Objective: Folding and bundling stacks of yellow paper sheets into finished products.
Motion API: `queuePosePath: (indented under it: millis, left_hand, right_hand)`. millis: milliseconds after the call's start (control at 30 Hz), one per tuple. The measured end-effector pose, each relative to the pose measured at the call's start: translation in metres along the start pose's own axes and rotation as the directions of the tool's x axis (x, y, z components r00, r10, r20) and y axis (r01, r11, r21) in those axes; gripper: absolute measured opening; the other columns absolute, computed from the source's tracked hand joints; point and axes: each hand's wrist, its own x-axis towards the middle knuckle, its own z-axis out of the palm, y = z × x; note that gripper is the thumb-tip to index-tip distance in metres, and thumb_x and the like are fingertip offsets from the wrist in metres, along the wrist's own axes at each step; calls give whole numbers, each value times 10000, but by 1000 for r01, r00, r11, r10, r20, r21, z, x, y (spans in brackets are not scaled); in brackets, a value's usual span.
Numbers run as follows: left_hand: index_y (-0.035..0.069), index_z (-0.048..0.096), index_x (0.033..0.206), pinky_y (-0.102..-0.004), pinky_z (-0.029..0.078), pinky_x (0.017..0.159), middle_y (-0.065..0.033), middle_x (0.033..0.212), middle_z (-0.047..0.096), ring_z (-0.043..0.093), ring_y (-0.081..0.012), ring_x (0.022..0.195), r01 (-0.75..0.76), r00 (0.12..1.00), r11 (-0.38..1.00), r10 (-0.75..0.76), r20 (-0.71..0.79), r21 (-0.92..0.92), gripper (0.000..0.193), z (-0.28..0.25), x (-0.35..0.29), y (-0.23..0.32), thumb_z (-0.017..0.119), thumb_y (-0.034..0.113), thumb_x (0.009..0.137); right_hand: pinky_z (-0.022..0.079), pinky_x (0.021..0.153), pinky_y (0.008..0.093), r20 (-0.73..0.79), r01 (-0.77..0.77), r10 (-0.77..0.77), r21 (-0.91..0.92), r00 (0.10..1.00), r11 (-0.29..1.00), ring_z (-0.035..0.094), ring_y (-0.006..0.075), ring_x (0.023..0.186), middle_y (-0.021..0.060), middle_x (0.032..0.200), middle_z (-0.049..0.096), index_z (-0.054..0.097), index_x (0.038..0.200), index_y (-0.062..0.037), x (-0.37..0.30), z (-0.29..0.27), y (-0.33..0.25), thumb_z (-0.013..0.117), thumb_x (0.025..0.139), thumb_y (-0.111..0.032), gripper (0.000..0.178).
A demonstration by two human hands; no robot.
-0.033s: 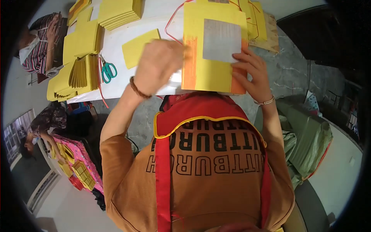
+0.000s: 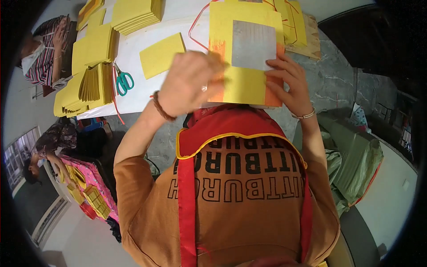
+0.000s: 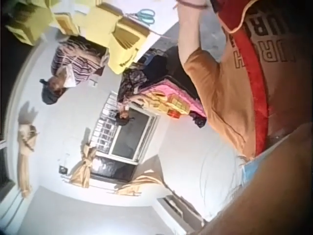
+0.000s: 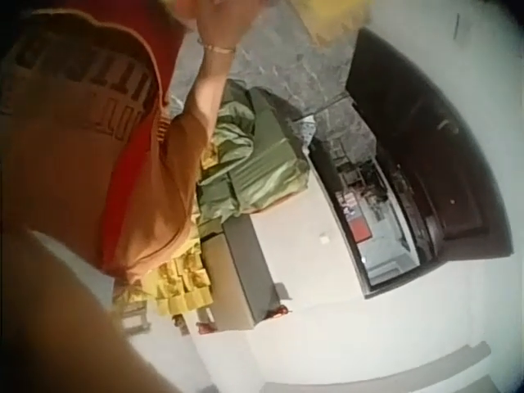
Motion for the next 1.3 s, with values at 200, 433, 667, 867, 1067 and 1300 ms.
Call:
queuePosePath:
  millis: [200, 433, 667, 867, 1067, 1300]
  left_hand:
    - [37, 586, 1020, -343, 430, 702, -83, 927, 556, 537, -246, 835, -95, 989, 994, 89, 118, 49, 328, 15, 5, 25, 646, 217, 753]
    - [6, 607, 873, -340, 452, 607, -110, 704, 549, 535, -267, 654, -2, 997, 981, 15, 70, -191, 121, 10, 13, 14, 597, 107, 807]
    - [-10, 587, 834, -365, 448, 581, -131, 700, 537, 541, -289, 659, 83, 992, 955, -52, 116, -283, 107, 9, 13, 9, 567, 95, 835]
    - [-11, 589, 840, -361, 452, 585, -129, 696, 541, 538, -292, 644, 148, 988, 952, -130, 84, -269, 101, 0, 21, 14, 569, 88, 829]
    - [21, 601, 851, -329, 465, 619, -93, 761, 570, 551, -248, 703, -91, 993, 984, 101, 60, -155, 115, 17, 9, 17, 615, 89, 759]
    - [41, 628, 909, -326, 466, 680, -83, 900, 585, 558, -235, 782, -175, 983, 984, 173, 67, 17, 216, 20, 4, 26, 639, 70, 696]
  right_hand:
    - [307, 978, 378, -27, -12, 19, 223, 999, 975, 426, 255, 1190, 22, 1126, 583, 658, 927, -105, -2, 8, 13, 636, 782, -171, 161]
    - [248, 1030, 383, -24, -77, 102, 489, 995, 869, 369, 265, 1227, 72, 1156, 567, 649, 954, -59, -5, 10, 21, 409, 910, -304, 346]
    - [234, 1047, 390, -59, 29, 4, 545, 998, 838, 321, 270, 1283, 72, 1240, 520, 573, 1119, -73, -8, 10, 18, 507, 851, -225, 315]
    - [262, 1045, 389, -78, -9, 48, 444, 996, 896, 367, 266, 1264, 71, 1239, 525, 573, 1118, -71, -8, 15, 20, 605, 758, -43, 362]
    - [272, 1045, 379, -62, -32, 74, 513, 995, 858, 365, 266, 1266, 69, 1225, 535, 594, 1085, -77, -10, 17, 24, 581, 750, 1, 345]
    - [275, 1046, 382, -137, 52, 17, 484, 990, 873, 347, 263, 1279, 53, 1221, 538, 640, 967, -88, -15, 17, 29, 557, 720, 45, 292]
